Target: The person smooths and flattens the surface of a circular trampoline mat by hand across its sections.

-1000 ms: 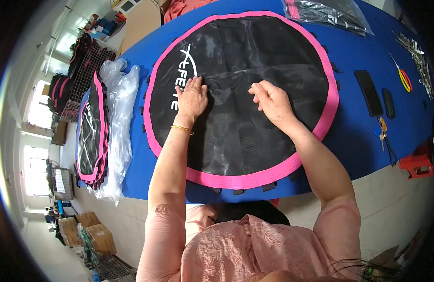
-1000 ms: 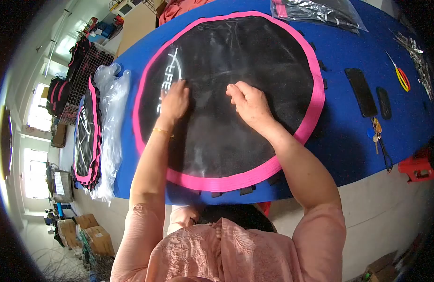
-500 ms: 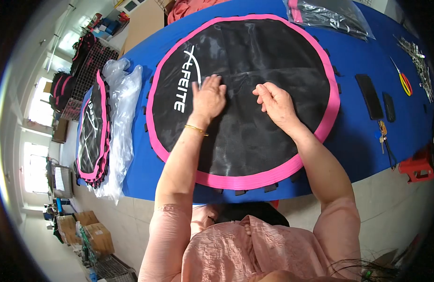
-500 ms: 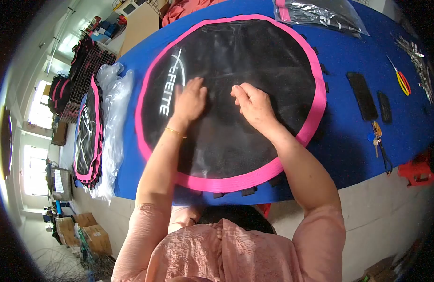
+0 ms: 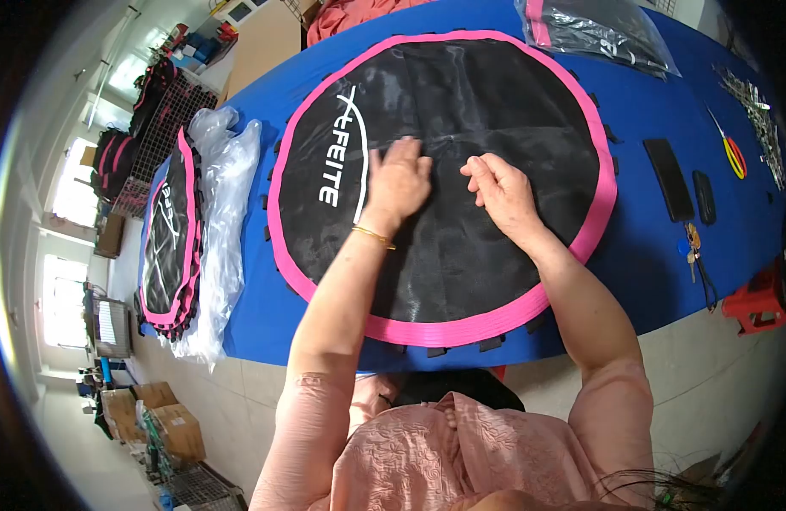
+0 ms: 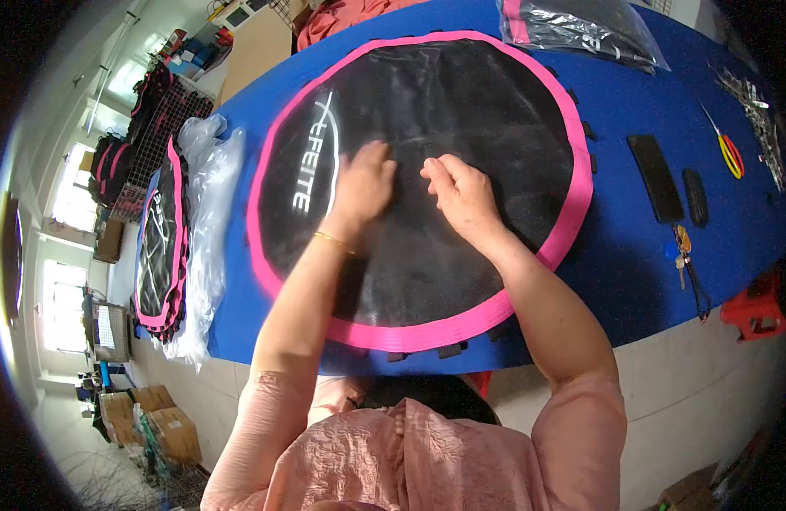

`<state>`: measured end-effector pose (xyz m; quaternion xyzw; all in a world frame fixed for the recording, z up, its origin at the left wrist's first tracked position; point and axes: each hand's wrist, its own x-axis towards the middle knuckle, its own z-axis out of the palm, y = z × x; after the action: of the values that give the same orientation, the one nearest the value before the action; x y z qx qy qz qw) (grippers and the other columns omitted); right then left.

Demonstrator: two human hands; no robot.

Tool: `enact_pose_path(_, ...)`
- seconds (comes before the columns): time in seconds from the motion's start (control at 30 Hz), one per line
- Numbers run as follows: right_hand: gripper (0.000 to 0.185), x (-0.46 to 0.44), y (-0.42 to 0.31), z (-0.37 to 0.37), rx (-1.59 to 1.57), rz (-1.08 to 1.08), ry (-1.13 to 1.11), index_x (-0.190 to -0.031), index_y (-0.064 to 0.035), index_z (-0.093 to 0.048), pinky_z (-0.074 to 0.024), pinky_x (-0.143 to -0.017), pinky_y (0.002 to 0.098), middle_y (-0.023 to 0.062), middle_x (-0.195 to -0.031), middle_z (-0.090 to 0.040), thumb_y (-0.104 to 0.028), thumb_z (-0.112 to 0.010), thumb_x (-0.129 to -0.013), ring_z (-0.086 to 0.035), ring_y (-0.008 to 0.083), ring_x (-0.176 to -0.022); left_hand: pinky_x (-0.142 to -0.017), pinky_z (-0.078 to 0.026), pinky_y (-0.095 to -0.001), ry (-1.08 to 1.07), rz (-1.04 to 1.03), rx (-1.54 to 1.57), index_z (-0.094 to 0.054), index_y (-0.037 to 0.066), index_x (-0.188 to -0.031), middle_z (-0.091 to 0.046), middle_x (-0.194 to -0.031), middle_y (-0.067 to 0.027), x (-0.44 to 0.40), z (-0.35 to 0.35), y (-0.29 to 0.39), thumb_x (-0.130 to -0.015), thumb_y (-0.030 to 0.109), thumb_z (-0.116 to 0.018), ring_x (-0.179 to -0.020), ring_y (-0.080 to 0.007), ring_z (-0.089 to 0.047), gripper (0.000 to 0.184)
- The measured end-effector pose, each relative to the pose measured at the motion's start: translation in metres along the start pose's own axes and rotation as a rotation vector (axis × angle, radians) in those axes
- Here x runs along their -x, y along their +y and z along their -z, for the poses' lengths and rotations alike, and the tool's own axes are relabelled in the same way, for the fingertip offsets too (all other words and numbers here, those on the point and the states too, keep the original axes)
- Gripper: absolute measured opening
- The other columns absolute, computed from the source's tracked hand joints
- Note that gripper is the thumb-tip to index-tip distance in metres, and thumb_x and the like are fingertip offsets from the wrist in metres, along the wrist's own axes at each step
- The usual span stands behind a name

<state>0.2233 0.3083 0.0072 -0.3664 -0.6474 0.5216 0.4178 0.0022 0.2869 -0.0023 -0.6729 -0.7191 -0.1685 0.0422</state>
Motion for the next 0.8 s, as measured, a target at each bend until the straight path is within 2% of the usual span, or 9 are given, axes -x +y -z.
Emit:
enact_pose_path(0.13,0.037,-0.004,0.01,0.001,-0.062,0.073,0.07,-0.105,-0.0034,-0.074,-0.0479,-0.06,0.0232,-0.0006,-0.078,-0.065,-0.035,-0.057,-0.113,-0.057,0.0058,-0.064,-0.123,-0.029,-0.0664,0.001,-0.19,0.055,-0.059,0.005,-0.144,-0.059,-0.154,-0.0166,0.012,-0.012,0.066,-0.106,0.032,-0.051,-0.148,-0.0292,-0.05,0.047)
enact_pose_path(0.23,0.037,-0.005,0.008,0.004,-0.1,0.097,0.1,-0.105,-0.0037,-0.074,-0.0475,-0.059,0.023,-0.0011,-0.078,-0.064,-0.036,-0.058,-0.113,-0.057,0.0053,-0.065,-0.124,-0.028,-0.0659,0.012,-0.268,0.091,-0.061,0.006,-0.144,-0.059,-0.154,-0.0162,0.022,-0.008,0.074,-0.107,0.03,-0.051,-0.148,-0.0289,-0.05,0.045)
enact_pose_path(0.33,0.037,-0.002,-0.004,0.009,-0.058,0.028,0.085,-0.104,-0.0042,-0.074,-0.0469,-0.058,0.0223,-0.0014,-0.079,-0.064,-0.037,-0.058,-0.113,-0.057,0.0047,-0.065,-0.125,-0.026,-0.0646,-0.019,-0.136,0.018,-0.06,0.007,-0.145,-0.058,-0.156,-0.0134,0.023,0.011,0.042,-0.108,0.032,-0.051,-0.149,-0.0285,-0.05,0.046)
enact_pose_path(0.43,0.038,-0.002,-0.005,0.007,-0.078,0.003,0.09,-0.104,-0.0048,-0.074,-0.0464,-0.058,0.0217,-0.0017,-0.08,-0.064,-0.038,-0.058,-0.113,-0.056,0.0041,-0.065,-0.126,-0.024,-0.0637,-0.037,0.046,-0.06,-0.058,0.009,-0.149,-0.056,-0.159,-0.0113,0.025,0.019,-0.019,-0.111,0.034,-0.046,-0.15,-0.0273,-0.048,0.047)
enact_pose_path(0.57,0.037,-0.003,0.002,0.006,-0.104,0.013,0.089,-0.104,-0.0054,-0.074,-0.0462,-0.058,0.0216,-0.0021,-0.079,-0.064,-0.038,-0.058,-0.112,-0.056,0.0039,-0.064,-0.126,-0.023,-0.0668,-0.076,0.177,-0.071,-0.055,0.008,-0.152,-0.053,-0.16,-0.0142,0.043,0.041,-0.058,-0.112,0.037,-0.044,-0.152,-0.0324,-0.046,0.05)
enact_pose_path(0.7,0.038,-0.004,0.003,0.004,-0.08,0.035,0.073,-0.104,-0.0056,-0.074,-0.046,-0.057,0.0215,-0.0027,-0.079,-0.063,-0.038,-0.058,-0.112,-0.056,0.0038,-0.063,-0.125,-0.027,-0.0654,-0.074,0.067,-0.009,-0.055,0.004,-0.15,-0.055,-0.157,-0.0186,0.067,0.046,-0.029,-0.11,0.031,-0.05,-0.15,-0.0338,-0.048,0.048)
enact_pose_path(0.8,0.038,-0.004,0.004,0.005,-0.08,0.033,0.058,-0.104,-0.0055,-0.074,-0.0458,-0.057,0.0211,-0.0027,-0.079,-0.063,-0.039,-0.057,-0.113,-0.056,0.0035,-0.063,-0.124,-0.029,-0.0636,-0.061,-0.126,0.063,-0.055,0.002,-0.148,-0.057,-0.154,-0.0197,0.091,0.039,0.013,-0.107,0.027,-0.055,-0.147,-0.0363,-0.05,0.048)
